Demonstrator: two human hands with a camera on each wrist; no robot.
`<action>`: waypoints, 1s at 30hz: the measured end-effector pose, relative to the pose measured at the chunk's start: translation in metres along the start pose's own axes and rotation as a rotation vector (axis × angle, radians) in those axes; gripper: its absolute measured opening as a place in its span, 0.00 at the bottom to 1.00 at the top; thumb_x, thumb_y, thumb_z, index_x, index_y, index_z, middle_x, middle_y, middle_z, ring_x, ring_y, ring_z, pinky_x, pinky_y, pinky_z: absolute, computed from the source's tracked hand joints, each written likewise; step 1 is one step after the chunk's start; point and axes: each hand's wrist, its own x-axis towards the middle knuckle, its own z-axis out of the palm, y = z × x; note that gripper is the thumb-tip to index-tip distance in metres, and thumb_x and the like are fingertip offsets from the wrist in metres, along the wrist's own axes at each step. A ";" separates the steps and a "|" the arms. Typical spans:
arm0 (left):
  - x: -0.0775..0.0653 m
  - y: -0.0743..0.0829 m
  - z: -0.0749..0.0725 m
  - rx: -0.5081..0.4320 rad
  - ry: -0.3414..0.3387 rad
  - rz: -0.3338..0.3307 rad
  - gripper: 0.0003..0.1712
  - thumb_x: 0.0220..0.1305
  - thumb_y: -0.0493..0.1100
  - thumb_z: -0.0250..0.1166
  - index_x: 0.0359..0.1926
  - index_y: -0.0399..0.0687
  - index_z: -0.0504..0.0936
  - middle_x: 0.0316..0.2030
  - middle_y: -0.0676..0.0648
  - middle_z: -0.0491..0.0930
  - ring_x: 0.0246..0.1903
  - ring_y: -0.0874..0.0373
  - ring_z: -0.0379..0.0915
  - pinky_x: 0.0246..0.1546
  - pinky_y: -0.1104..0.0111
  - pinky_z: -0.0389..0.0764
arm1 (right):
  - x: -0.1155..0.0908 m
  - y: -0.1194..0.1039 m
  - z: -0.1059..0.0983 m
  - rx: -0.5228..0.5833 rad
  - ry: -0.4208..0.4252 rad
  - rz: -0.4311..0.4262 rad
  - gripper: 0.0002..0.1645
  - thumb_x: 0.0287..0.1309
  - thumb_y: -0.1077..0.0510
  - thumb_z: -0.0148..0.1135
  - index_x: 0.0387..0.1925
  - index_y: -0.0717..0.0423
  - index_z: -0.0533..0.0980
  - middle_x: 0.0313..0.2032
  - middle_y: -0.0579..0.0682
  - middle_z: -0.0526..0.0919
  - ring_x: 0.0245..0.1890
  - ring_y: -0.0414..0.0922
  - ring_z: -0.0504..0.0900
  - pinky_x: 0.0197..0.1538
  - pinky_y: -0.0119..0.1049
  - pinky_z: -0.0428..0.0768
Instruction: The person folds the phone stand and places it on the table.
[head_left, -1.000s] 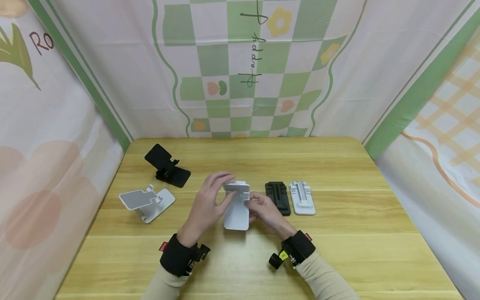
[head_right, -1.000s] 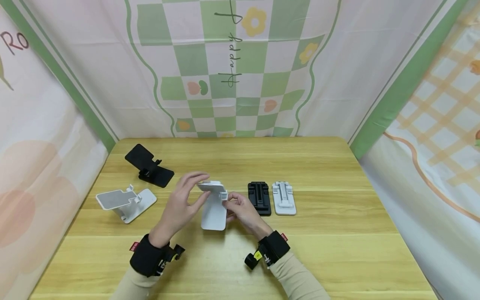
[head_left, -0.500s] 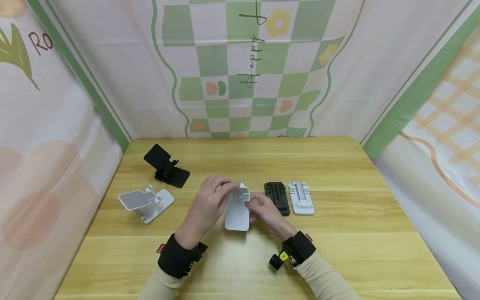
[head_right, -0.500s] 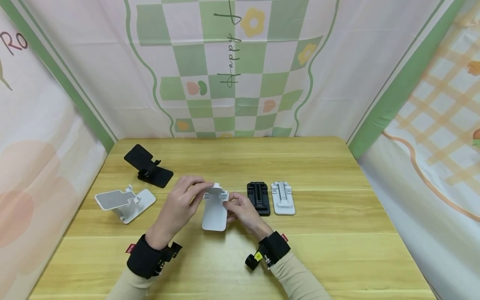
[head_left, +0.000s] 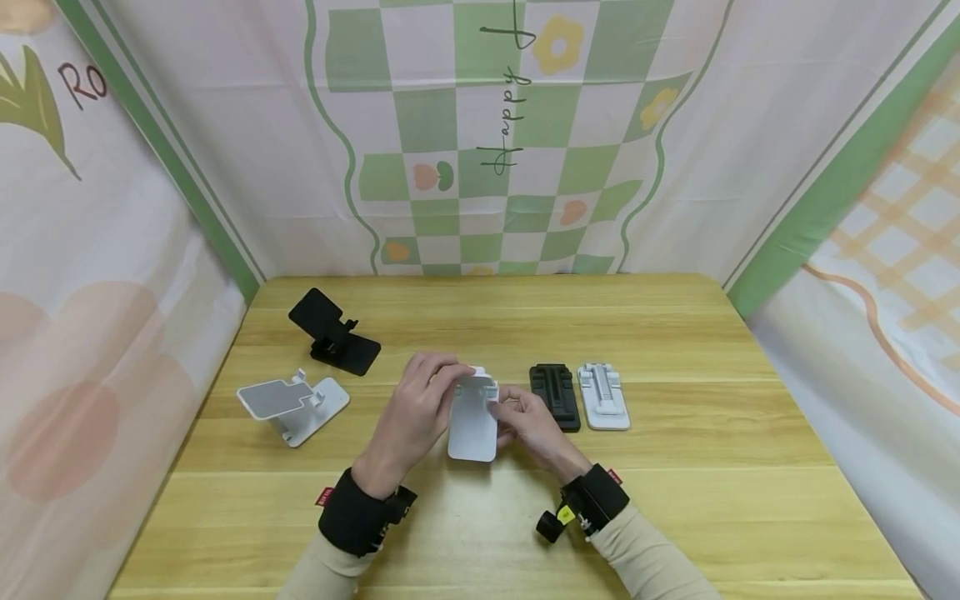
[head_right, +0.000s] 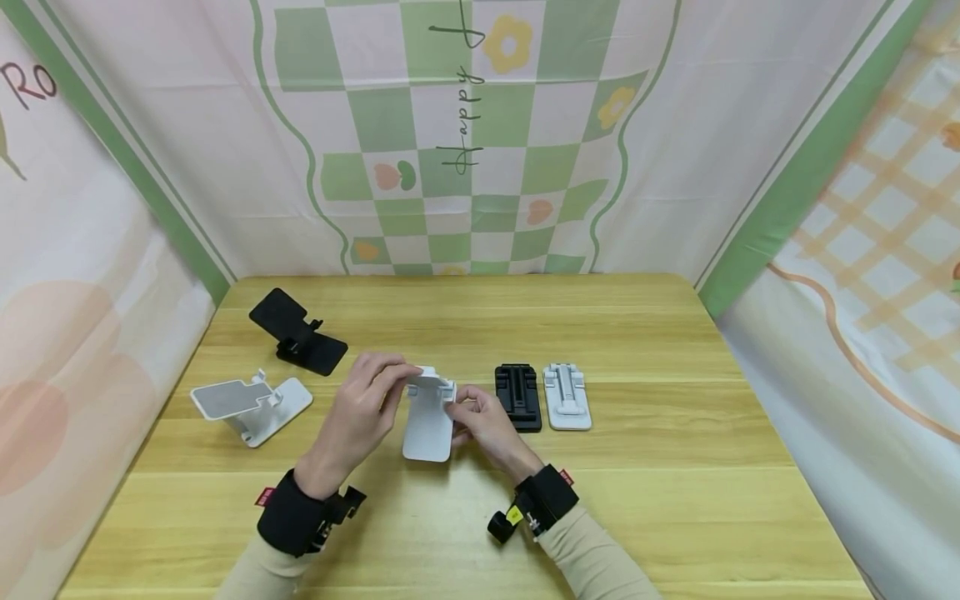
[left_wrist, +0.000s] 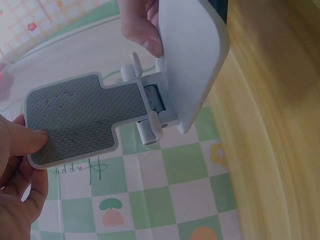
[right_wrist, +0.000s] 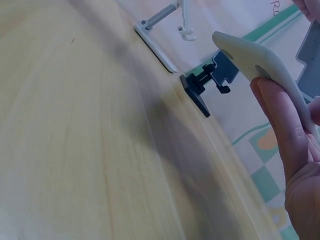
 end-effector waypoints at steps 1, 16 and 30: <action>-0.001 0.000 0.000 -0.001 0.003 -0.001 0.16 0.60 0.22 0.69 0.48 0.38 0.84 0.45 0.43 0.80 0.46 0.50 0.74 0.44 0.66 0.85 | 0.000 0.000 0.000 0.000 0.004 0.000 0.09 0.75 0.59 0.55 0.44 0.64 0.72 0.39 0.59 0.91 0.33 0.47 0.91 0.36 0.40 0.89; -0.007 -0.001 0.008 0.008 0.045 0.024 0.18 0.57 0.20 0.69 0.46 0.37 0.83 0.45 0.42 0.80 0.46 0.48 0.75 0.44 0.63 0.85 | 0.002 0.004 0.002 -0.010 0.063 0.018 0.18 0.75 0.58 0.56 0.52 0.72 0.71 0.38 0.56 0.91 0.32 0.45 0.90 0.35 0.37 0.88; -0.015 0.002 0.019 0.053 0.023 0.057 0.19 0.53 0.20 0.70 0.44 0.38 0.83 0.45 0.42 0.81 0.46 0.49 0.77 0.48 0.63 0.85 | 0.005 0.005 -0.001 0.100 0.127 0.057 0.13 0.73 0.60 0.55 0.50 0.69 0.74 0.41 0.52 0.87 0.30 0.41 0.86 0.31 0.29 0.85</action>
